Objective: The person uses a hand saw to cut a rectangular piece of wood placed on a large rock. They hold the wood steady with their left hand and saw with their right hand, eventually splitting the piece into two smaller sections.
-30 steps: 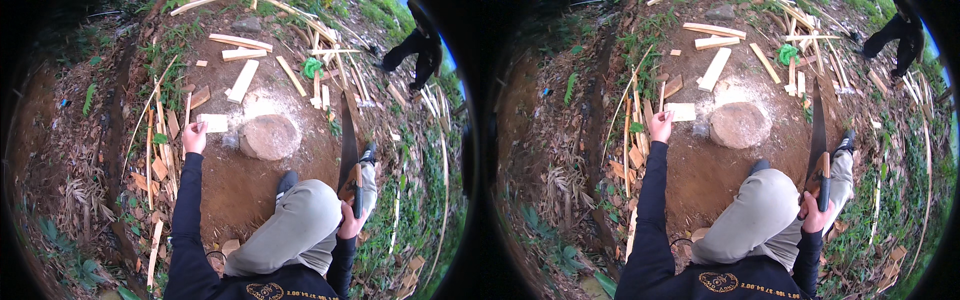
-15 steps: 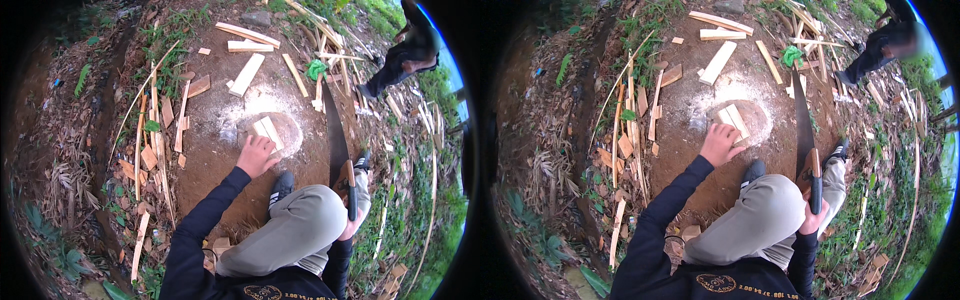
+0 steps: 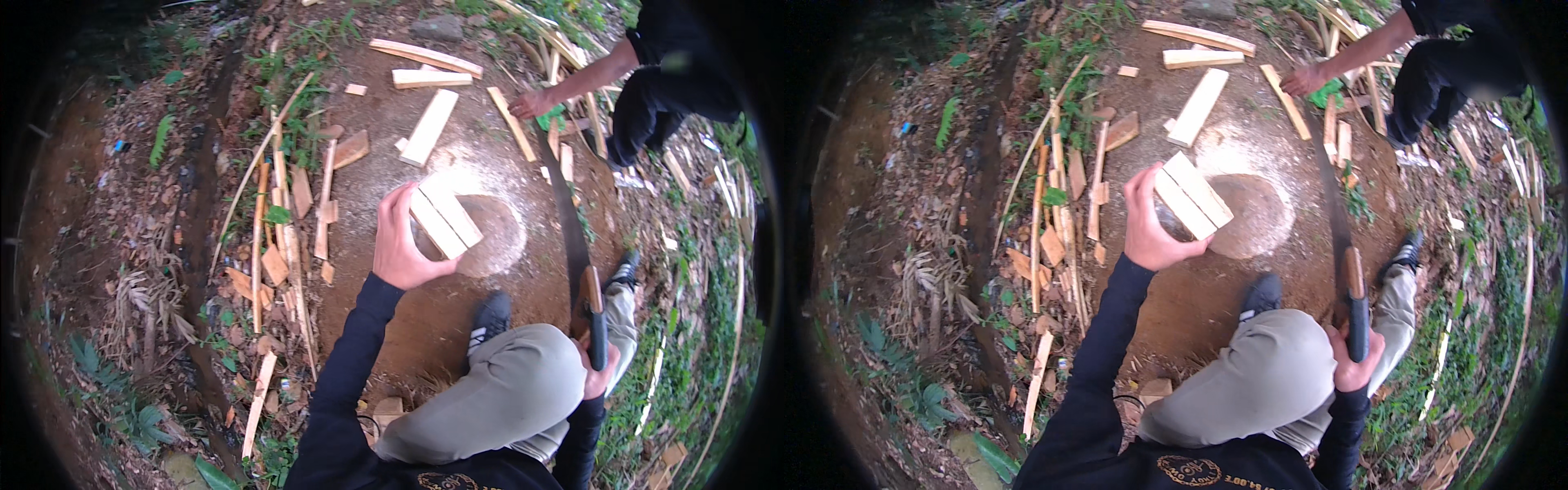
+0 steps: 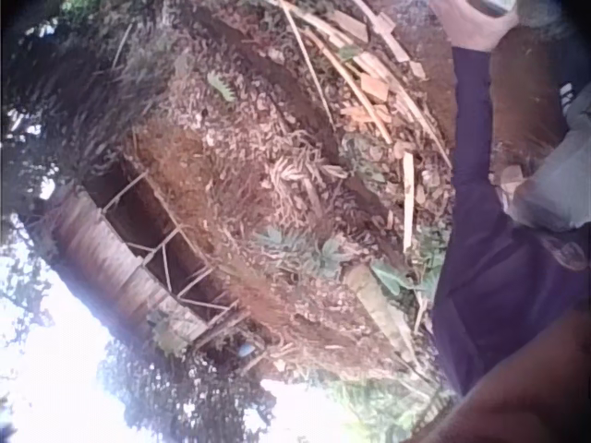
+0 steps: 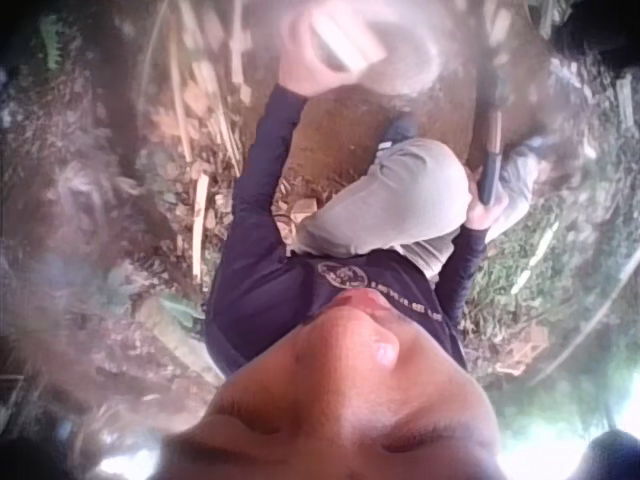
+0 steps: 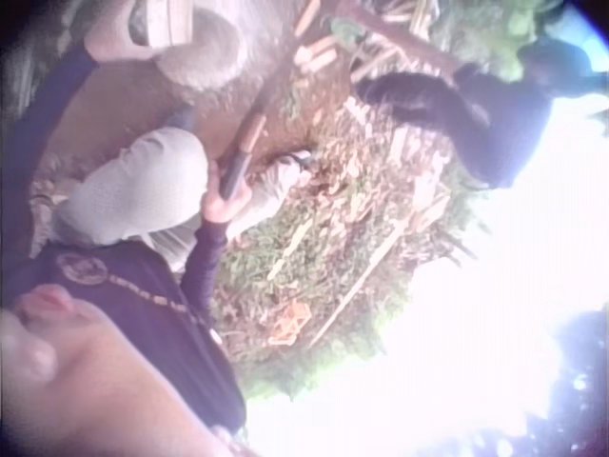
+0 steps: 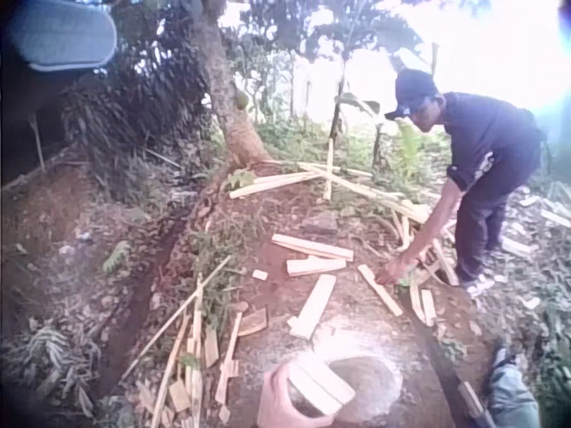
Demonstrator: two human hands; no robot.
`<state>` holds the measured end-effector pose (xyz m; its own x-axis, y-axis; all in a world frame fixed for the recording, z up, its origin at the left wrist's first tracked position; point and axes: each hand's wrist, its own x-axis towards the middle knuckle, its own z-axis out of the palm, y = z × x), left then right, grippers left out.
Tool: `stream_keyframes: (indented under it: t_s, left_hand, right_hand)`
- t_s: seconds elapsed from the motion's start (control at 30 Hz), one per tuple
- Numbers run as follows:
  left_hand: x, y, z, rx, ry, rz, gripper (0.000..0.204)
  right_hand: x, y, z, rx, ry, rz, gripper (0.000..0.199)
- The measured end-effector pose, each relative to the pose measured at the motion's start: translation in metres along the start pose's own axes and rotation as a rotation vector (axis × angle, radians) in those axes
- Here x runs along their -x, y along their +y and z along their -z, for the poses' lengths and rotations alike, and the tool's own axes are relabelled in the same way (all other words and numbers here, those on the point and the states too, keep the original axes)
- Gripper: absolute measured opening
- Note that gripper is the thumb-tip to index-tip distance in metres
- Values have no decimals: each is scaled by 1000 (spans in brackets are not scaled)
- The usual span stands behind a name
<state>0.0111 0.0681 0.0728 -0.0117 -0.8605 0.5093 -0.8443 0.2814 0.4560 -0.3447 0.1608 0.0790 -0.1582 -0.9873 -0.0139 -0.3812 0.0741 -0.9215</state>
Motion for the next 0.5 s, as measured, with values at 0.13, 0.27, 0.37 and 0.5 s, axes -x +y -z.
stream_keyframes:
  t_s: [0.13, 0.27, 0.37, 0.5]
  left_hand:
    - [-15, 16, 70, 196, 231, -78, 127]
    - [-21, 38, 136, 213, 334, -155, 132]
    - [-16, 53, 177, 177, 400, -190, 131]
    - [8, 55, 204, 100, 503, -213, 123]
  right_hand:
    - [-7, 25, 2, -9, -52, 26, 21]
    - [-4, 61, -5, -62, -16, 95, 20]
    - [5, 76, -11, -146, -114, 93, 23]
    - [20, 120, -5, -200, -73, 110, 51]
